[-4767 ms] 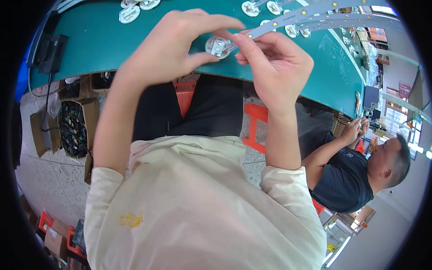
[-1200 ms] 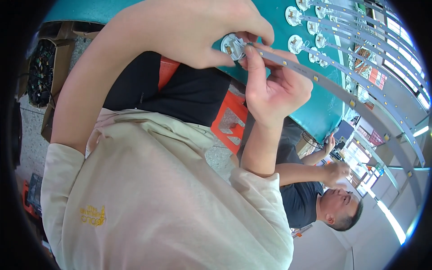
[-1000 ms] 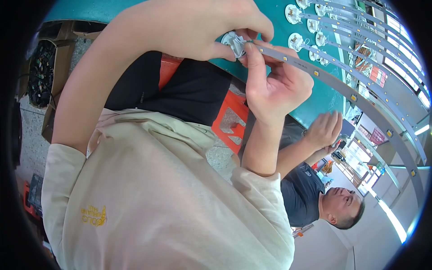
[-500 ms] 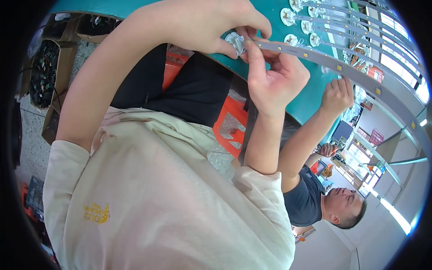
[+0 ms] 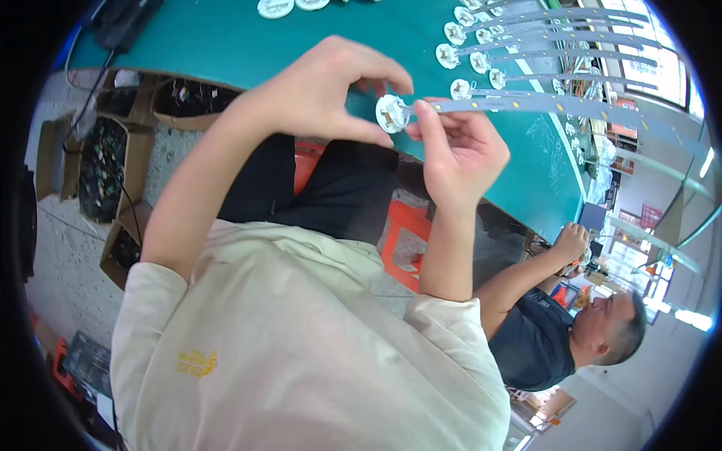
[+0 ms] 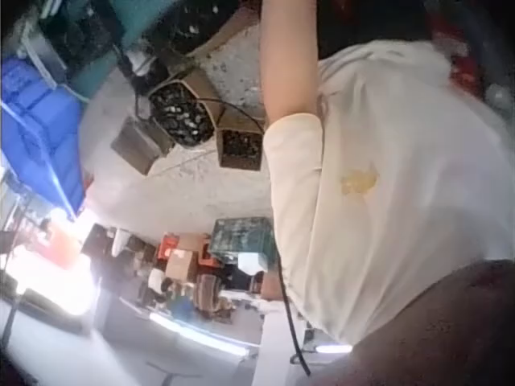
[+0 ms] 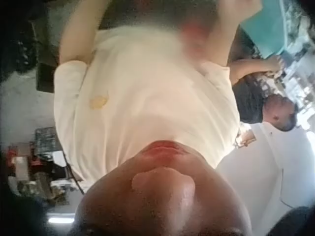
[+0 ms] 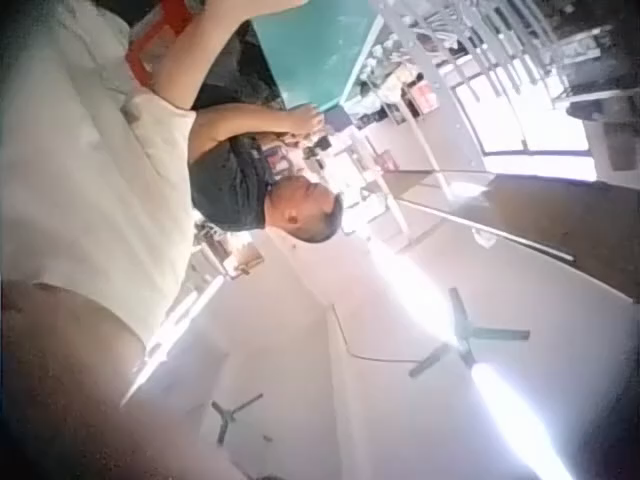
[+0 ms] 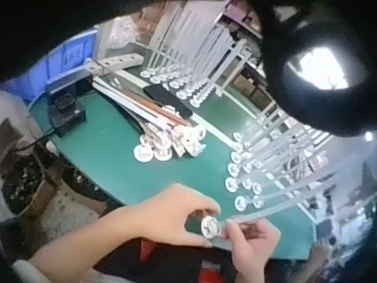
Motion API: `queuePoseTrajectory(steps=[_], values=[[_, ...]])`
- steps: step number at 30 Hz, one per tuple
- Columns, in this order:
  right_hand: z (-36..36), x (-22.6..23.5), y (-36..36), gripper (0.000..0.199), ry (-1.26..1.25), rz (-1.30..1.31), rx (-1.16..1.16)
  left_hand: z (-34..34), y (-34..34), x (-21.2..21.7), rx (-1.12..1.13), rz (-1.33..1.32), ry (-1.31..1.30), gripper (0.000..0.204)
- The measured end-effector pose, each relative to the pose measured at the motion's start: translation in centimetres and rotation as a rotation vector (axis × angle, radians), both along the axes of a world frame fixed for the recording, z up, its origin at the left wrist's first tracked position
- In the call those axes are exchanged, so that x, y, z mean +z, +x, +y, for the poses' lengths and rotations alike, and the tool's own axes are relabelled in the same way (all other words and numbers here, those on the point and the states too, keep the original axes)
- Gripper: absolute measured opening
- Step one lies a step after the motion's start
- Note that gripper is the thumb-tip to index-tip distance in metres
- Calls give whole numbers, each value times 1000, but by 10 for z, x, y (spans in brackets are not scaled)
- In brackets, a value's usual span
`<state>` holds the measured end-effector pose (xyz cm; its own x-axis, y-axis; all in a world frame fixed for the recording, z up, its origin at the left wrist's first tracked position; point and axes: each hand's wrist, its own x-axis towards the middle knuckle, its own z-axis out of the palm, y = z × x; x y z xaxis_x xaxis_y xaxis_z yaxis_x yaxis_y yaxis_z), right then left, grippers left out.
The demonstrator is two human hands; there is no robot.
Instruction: Assembling circular LED components onto a long metal strip at a production workstation.
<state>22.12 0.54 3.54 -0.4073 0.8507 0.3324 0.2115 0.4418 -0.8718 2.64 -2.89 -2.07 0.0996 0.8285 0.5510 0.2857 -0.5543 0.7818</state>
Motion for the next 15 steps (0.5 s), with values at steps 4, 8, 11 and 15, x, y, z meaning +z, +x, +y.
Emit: queuePoseTrajectory(steps=[4,8,11,15], values=[[-8,28,10,8,10,70,-8,-24,20,22,24,-178,-100,43],[-16,47,22,7,-33,174,32,-29,38,33,-19,-261,-37,39],[-23,58,28,7,-55,197,16,-29,45,39,-97,-371,-76,39],[-25,66,39,7,-81,196,-10,-25,51,45,-163,-383,-111,38]])
